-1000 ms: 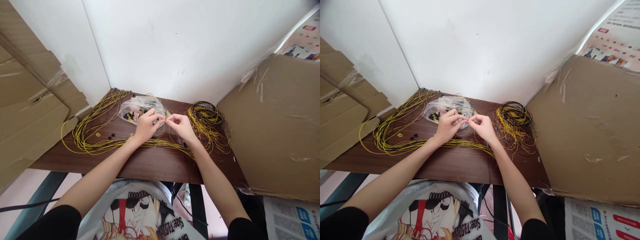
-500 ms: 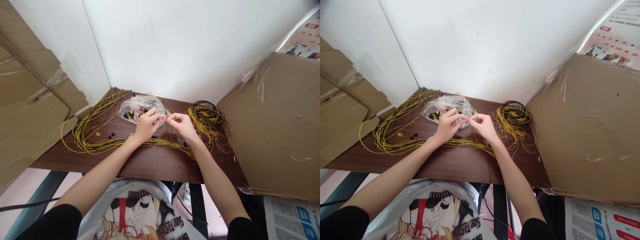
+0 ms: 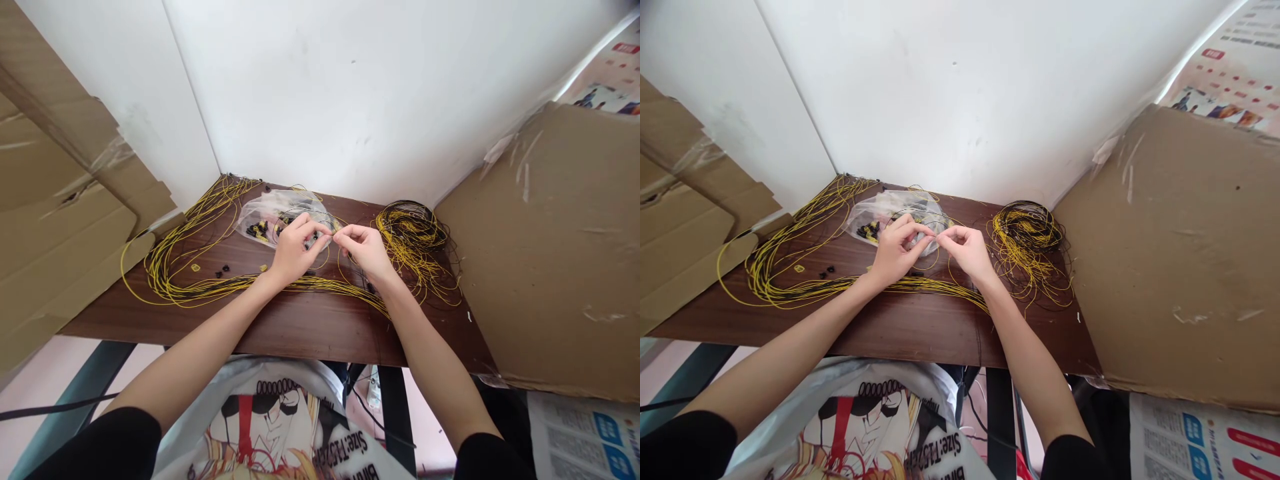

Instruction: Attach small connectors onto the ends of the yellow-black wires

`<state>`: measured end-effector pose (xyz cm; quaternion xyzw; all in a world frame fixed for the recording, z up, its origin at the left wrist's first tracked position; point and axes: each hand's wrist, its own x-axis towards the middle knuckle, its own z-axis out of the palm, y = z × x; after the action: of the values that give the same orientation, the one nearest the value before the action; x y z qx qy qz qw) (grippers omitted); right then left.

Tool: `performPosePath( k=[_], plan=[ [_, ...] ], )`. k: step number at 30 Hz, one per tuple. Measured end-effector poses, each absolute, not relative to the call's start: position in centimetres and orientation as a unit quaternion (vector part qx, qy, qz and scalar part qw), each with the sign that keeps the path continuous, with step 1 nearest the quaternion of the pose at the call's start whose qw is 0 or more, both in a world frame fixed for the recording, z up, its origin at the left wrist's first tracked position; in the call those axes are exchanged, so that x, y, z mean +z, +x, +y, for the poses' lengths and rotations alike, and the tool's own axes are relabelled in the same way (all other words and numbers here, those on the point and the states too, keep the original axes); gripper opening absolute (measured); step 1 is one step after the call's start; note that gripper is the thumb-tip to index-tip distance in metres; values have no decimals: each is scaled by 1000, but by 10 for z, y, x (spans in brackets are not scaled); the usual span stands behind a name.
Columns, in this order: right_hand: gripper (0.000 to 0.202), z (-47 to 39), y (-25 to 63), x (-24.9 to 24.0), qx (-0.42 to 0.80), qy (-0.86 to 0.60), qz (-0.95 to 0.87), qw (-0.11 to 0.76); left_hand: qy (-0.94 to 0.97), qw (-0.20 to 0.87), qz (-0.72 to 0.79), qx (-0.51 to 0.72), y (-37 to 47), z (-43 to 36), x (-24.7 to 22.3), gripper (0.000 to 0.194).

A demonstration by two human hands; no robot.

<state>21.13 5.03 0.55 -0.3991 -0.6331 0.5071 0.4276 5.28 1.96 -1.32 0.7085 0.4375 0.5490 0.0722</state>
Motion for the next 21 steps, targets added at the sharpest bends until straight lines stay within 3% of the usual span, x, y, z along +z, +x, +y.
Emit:
performPosePath(
  k=[9, 21],
  plan=[
    [16, 51, 213, 4, 460, -433, -639, 439, 672, 40, 462, 577, 50, 22, -13, 8],
    [13, 46, 213, 4, 336, -438, -725, 413, 747, -82, 462, 472, 48, 20, -21, 17]
  ],
)
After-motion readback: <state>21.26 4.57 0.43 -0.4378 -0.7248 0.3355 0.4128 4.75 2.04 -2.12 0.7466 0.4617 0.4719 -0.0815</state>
